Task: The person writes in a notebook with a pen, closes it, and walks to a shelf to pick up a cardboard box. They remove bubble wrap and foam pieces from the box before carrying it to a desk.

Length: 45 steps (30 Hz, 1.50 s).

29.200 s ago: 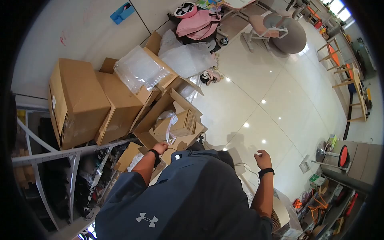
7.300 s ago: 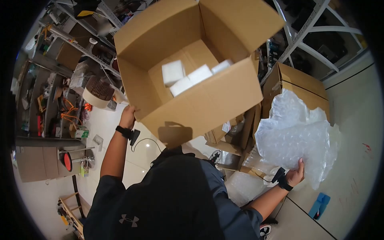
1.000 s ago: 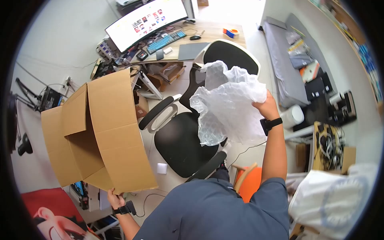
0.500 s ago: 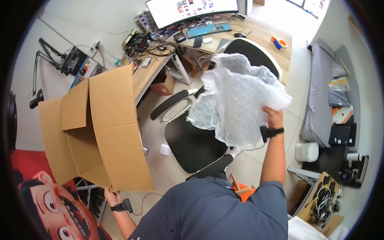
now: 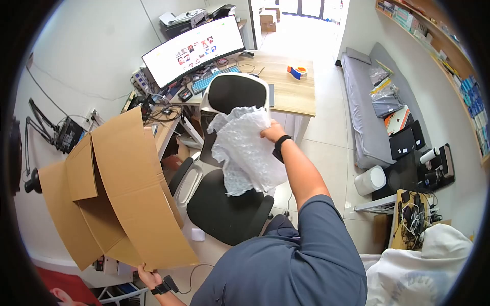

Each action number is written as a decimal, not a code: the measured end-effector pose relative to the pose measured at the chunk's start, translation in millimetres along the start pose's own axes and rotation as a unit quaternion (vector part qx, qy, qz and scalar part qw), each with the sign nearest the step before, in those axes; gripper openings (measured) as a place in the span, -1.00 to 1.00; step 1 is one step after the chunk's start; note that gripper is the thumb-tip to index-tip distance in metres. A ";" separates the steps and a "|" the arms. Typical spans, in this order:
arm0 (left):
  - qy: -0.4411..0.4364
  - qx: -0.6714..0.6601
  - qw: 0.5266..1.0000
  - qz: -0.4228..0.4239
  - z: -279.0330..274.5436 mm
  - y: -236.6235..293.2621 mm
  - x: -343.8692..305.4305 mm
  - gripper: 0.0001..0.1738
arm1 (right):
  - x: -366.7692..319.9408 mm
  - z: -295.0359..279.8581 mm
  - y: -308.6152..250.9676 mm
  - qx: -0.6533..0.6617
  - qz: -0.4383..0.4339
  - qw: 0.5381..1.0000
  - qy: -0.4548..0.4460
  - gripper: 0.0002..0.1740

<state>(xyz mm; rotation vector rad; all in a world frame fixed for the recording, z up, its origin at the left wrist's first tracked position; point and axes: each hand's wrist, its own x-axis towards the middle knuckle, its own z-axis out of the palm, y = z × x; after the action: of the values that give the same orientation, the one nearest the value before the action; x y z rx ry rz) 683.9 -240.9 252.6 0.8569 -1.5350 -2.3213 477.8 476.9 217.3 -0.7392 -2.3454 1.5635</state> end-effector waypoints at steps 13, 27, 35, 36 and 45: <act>0.080 -0.046 0.992 0.086 181.9 45.6 -141.8 -0.83 | 47.0 -45.7 13.1 0.112 -0.070 0.937 -0.324 -0.32; 0.134 -0.061 0.983 0.109 393.1 45.4 -181.3 -0.68 | 164.9 -288.1 124.7 0.127 0.016 0.964 -0.234 -0.57; 0.028 -0.051 0.992 0.110 474.3 19.9 -95.4 -0.70 | 258.3 -346.3 100.5 0.099 0.039 0.976 -0.188 -0.57; 0.014 -0.055 0.992 0.111 491.1 11.8 -86.8 -0.70 | 268.9 -356.3 99.4 0.117 0.033 0.979 -0.164 -0.57; -0.022 -0.043 0.984 0.174 616.9 -44.4 -118.8 -0.71 | 386.4 -471.1 226.5 0.278 0.073 0.953 -0.100 -0.50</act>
<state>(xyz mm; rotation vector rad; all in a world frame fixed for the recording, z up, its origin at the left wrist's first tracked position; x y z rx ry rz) 425.0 306.3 426.6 0.4729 -1.4548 -2.1436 426.5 1123.1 168.8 -0.6470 -1.8372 2.3107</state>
